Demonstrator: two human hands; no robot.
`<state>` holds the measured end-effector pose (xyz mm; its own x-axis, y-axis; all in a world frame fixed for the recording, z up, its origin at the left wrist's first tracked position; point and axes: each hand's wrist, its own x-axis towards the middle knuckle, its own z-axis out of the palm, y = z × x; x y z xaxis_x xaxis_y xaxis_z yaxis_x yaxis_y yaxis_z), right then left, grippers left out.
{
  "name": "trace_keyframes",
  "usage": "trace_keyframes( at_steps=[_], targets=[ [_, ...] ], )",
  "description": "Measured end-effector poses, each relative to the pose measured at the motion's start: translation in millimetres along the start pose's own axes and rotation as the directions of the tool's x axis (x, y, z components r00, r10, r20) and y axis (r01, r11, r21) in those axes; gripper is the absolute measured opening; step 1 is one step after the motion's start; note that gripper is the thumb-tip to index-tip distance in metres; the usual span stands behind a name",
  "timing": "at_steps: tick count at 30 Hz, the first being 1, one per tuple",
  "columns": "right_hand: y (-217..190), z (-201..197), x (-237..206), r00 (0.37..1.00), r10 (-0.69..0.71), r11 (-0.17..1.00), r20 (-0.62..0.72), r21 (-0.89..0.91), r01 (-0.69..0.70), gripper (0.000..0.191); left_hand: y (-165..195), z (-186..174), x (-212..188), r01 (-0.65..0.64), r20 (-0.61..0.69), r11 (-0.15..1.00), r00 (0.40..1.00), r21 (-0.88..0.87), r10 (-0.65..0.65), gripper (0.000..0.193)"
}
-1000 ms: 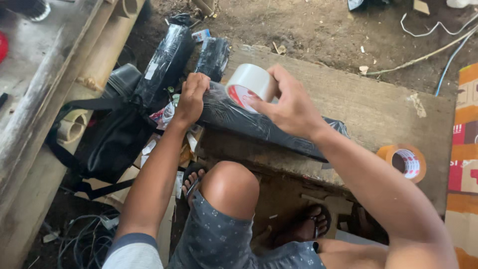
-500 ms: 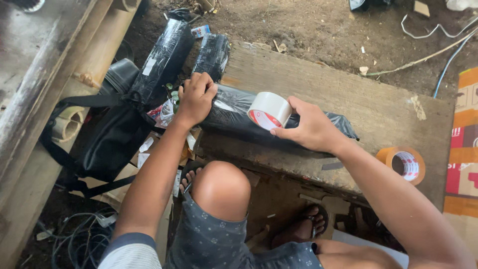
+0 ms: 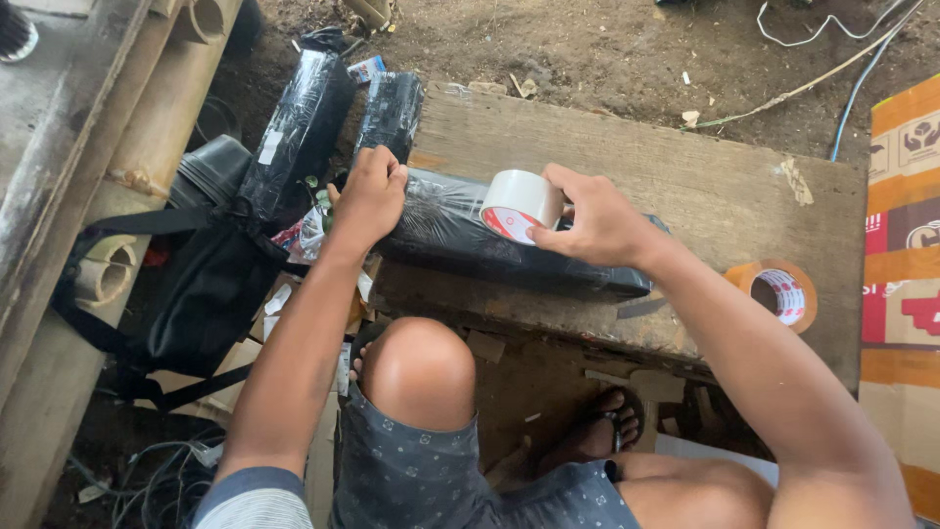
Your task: The person tapes a black plastic-wrapped package on a wooden workbench using clear packing tape. They repeatedly pull tape, press it onto the package, and tear it off, then fold and seal the top of the package with additional tape.
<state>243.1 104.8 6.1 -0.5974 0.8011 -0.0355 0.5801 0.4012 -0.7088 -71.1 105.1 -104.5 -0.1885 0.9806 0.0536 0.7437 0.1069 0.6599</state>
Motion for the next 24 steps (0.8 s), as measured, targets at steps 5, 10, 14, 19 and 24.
trace_keyframes(
  at_steps=[5,10,14,19,24],
  targets=[
    [6.6,-9.0,-8.0,0.999,-0.006,1.0,0.054,0.009,0.005,0.045,-1.0,2.6,-11.9,-0.128,-0.128,0.991,0.983,0.029,0.131,0.02],
    [12.0,-51.1,-47.5,0.97,0.145,0.983,0.197,-0.143,-0.117,0.047,4.6,-1.5,-36.8,-0.36,-0.231,0.933,0.909,-0.014,0.348,0.014],
    [8.0,-58.1,-95.6,0.945,0.276,0.96,0.176,-0.09,-0.264,0.04,18.9,6.9,-53.1,-0.46,-0.236,0.888,0.865,-0.021,0.442,0.013],
    [14.8,-50.9,-131.3,0.976,-0.208,0.976,-0.066,-0.085,0.202,0.034,24.3,7.1,-53.4,-0.45,-0.211,0.892,0.877,-0.046,0.432,0.012],
    [48.0,-57.5,-167.8,0.991,-0.038,0.999,-0.125,-0.044,0.033,0.028,24.6,6.6,-53.9,-0.435,-0.196,0.899,0.887,-0.053,0.418,0.011]
  ],
)
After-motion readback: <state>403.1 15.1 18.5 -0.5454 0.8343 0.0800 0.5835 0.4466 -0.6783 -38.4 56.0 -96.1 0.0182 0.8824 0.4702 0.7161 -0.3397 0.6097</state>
